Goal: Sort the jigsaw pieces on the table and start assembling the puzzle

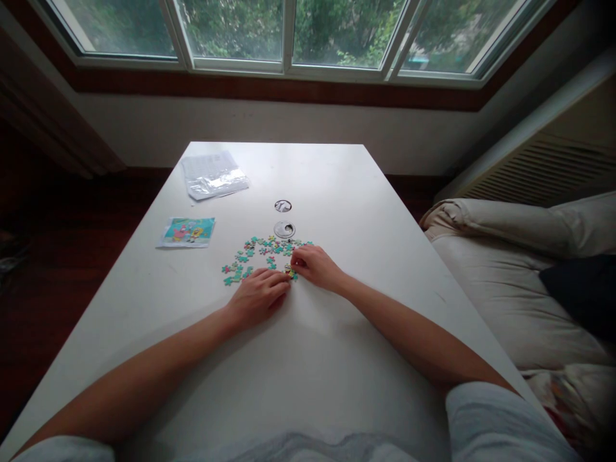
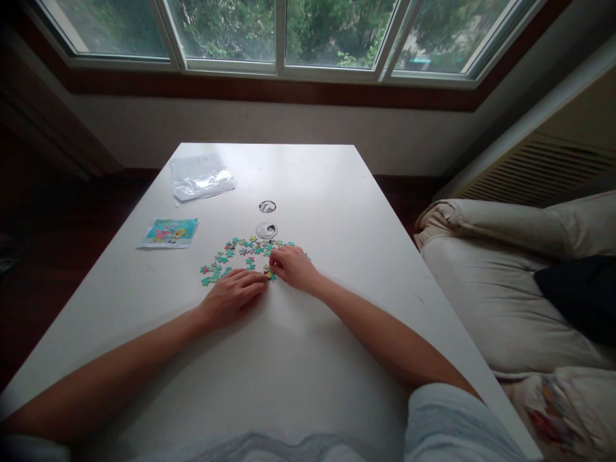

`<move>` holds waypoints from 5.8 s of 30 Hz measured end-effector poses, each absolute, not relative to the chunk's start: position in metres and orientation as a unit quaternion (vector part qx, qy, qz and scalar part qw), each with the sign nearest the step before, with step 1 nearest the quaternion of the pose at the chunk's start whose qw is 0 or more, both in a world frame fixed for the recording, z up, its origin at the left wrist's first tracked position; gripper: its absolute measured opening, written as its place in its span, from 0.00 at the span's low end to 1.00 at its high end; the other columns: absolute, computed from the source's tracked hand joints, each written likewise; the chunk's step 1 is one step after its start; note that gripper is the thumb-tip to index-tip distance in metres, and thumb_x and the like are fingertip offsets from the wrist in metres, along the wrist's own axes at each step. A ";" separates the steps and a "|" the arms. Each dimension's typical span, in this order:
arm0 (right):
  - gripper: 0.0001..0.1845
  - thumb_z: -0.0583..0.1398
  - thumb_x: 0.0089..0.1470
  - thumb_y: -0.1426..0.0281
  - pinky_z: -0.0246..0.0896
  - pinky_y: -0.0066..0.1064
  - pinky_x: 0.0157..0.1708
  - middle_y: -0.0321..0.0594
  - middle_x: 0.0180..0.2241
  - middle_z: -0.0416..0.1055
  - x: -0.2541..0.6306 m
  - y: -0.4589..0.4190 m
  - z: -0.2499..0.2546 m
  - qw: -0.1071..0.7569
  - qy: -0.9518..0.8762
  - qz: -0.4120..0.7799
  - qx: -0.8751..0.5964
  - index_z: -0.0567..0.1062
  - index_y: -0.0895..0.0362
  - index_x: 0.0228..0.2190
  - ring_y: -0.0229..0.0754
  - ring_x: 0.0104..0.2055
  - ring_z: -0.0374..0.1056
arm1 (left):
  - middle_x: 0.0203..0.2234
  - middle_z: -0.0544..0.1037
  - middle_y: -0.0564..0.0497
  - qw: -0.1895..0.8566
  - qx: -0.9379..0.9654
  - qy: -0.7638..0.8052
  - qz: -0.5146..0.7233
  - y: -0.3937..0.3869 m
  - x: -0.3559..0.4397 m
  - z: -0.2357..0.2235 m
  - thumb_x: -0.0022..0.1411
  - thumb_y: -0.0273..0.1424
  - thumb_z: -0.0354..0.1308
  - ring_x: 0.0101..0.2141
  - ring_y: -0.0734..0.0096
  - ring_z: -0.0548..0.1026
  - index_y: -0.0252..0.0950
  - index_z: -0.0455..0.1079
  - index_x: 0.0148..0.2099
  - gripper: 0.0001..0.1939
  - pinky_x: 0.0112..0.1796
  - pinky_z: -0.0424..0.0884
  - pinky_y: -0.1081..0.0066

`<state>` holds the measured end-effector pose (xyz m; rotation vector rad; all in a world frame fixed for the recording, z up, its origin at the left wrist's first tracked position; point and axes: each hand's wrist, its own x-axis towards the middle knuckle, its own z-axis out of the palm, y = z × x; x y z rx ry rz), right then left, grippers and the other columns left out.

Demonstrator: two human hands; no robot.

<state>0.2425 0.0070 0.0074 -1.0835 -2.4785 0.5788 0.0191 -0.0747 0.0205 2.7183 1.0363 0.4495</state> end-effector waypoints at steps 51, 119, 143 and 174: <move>0.17 0.60 0.56 0.73 0.63 0.27 0.35 0.36 0.34 0.75 0.207 0.044 0.009 0.282 -0.809 0.381 -0.348 0.78 0.55 0.47 0.35 0.32 0.68 | 0.58 0.73 0.44 0.060 0.927 0.338 0.155 -0.083 0.017 0.014 0.69 0.28 0.52 0.59 0.57 0.69 0.36 0.70 0.54 0.14 0.57 0.65 0.57; 0.02 0.65 0.58 0.69 0.54 0.34 0.46 0.40 0.35 0.69 0.227 0.015 0.005 0.197 -0.894 0.211 -0.343 0.78 0.55 0.34 0.43 0.42 0.62 | 0.59 0.70 0.39 0.043 0.932 0.348 0.090 -0.092 0.028 0.028 0.66 0.26 0.52 0.59 0.54 0.67 0.34 0.68 0.50 0.11 0.60 0.61 0.55; 0.03 0.64 0.57 0.71 0.56 0.29 0.37 0.37 0.31 0.72 0.246 0.018 0.013 0.215 -0.862 0.283 -0.362 0.79 0.56 0.31 0.38 0.35 0.65 | 0.61 0.70 0.42 0.053 0.935 0.339 0.084 -0.099 0.028 0.027 0.68 0.28 0.52 0.60 0.55 0.67 0.36 0.67 0.54 0.13 0.58 0.65 0.56; 0.11 0.63 0.61 0.64 0.58 0.38 0.48 0.43 0.39 0.72 0.214 0.012 -0.006 0.232 -0.917 0.160 -0.282 0.79 0.53 0.45 0.46 0.43 0.63 | 0.64 0.65 0.38 0.082 0.939 0.330 0.051 -0.114 0.030 0.038 0.66 0.35 0.58 0.64 0.50 0.62 0.35 0.63 0.61 0.23 0.61 0.60 0.53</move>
